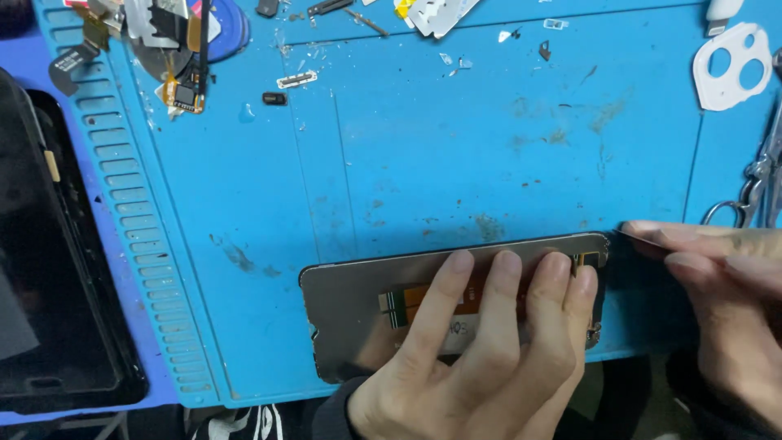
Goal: Cleaning and preparing a smartphone screen for repair or remanufacturing.
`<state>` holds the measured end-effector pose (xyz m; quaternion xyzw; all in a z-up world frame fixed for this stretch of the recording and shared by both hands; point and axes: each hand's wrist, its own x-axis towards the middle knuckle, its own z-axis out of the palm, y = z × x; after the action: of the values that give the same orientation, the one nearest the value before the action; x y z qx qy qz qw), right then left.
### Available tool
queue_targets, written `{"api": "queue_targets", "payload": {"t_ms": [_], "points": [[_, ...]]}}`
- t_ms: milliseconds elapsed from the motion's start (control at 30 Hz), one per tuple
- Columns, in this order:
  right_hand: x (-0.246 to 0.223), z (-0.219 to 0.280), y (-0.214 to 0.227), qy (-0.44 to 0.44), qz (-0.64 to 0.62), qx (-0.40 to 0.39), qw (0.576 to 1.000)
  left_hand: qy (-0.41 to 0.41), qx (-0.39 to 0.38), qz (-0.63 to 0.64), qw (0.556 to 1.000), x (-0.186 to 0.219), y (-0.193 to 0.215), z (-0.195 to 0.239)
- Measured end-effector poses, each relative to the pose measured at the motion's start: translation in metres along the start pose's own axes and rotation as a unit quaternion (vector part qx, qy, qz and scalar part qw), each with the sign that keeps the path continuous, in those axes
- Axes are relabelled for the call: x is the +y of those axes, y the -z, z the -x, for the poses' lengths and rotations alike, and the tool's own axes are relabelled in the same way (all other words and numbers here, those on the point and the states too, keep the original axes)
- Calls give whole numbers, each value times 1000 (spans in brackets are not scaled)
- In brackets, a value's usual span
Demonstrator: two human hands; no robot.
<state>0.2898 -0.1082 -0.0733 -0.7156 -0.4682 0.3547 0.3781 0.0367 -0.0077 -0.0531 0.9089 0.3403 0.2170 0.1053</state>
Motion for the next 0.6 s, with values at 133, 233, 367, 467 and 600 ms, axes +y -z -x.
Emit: {"api": "queue_targets", "payload": {"t_ms": [133, 233, 367, 467, 600], "points": [[35, 19, 13, 58, -7, -28, 998, -6, -5, -29, 1000, -1, 5, -3], [25, 13, 10, 64, 1, -31, 997, -6, 12, -35, 999, -3, 4, -2], [12, 3, 9, 91, 33, -54, 994, -4, 27, -34, 999, -5, 7, 1], [8, 3, 9, 110, 55, -62, 991, -6, 39, -43, 998, -7, 8, 3], [0, -8, 8, 122, 44, -75, 989, -7, 52, -40, 998, -9, 9, 3]]}}
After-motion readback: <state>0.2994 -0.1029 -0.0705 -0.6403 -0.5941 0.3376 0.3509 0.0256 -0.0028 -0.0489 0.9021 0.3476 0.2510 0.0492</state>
